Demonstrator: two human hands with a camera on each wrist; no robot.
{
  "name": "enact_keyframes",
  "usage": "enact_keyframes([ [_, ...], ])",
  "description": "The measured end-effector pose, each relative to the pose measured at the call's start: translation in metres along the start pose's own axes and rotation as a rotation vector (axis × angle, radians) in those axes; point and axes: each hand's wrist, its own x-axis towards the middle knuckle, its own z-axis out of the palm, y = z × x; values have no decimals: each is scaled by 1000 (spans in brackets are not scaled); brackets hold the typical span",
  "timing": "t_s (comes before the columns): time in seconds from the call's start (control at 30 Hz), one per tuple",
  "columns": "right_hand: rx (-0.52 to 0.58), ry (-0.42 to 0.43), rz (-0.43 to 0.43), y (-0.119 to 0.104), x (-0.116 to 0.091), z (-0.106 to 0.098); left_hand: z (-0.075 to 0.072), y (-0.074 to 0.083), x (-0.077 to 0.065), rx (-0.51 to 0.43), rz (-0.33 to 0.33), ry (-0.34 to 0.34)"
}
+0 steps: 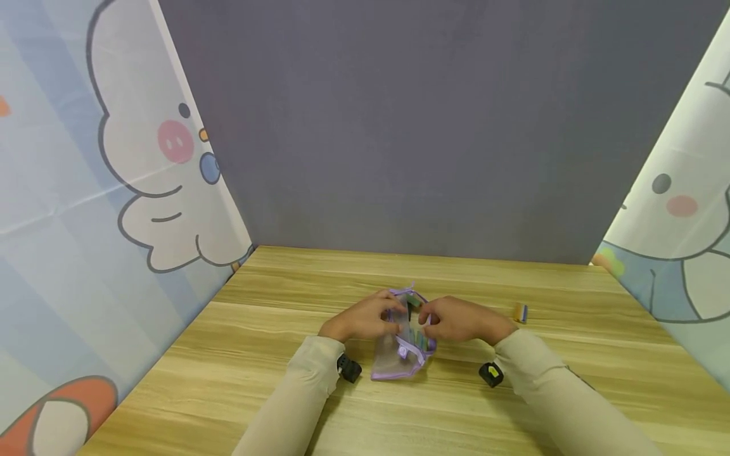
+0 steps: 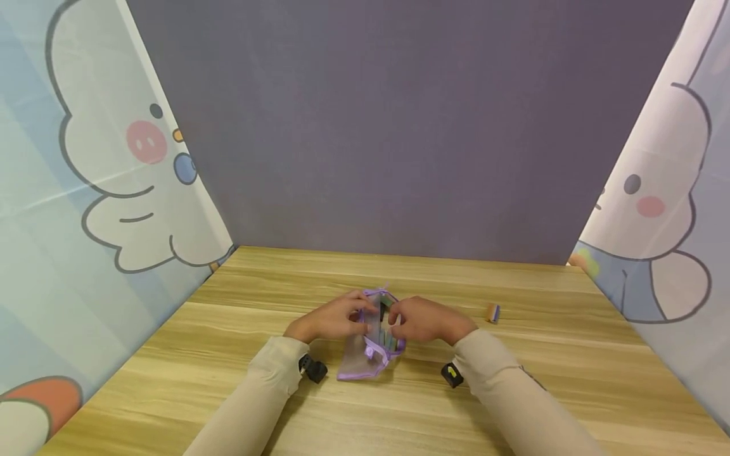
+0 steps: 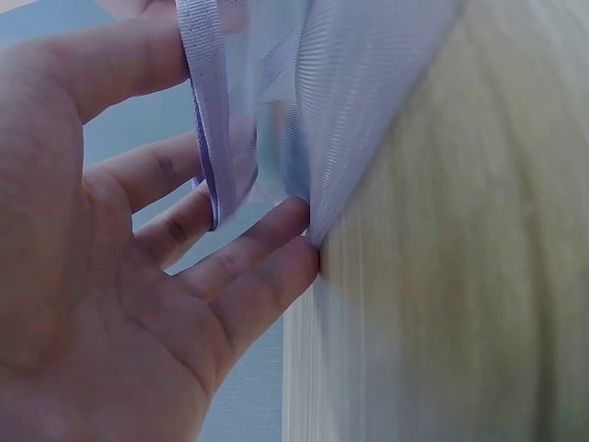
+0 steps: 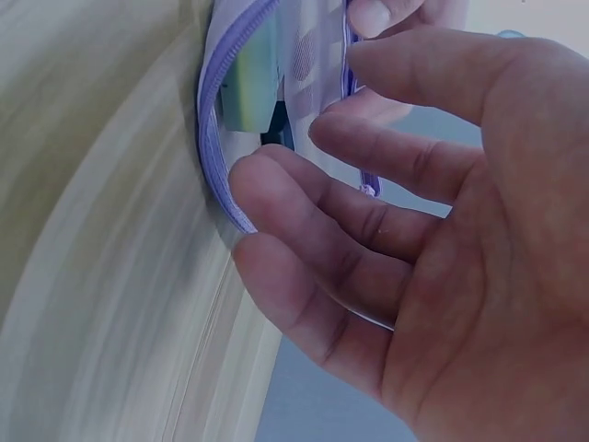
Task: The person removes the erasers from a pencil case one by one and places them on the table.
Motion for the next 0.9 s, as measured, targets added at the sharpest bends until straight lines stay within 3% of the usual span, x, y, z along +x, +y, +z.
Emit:
enact_keyframes([
  [0.4,-32,8,-39,-6,-1,7,3,-1,0,-31,7,5],
  [0.9,-154,6,15,-13,2,10,2,-2,1,-29,21,10],
])
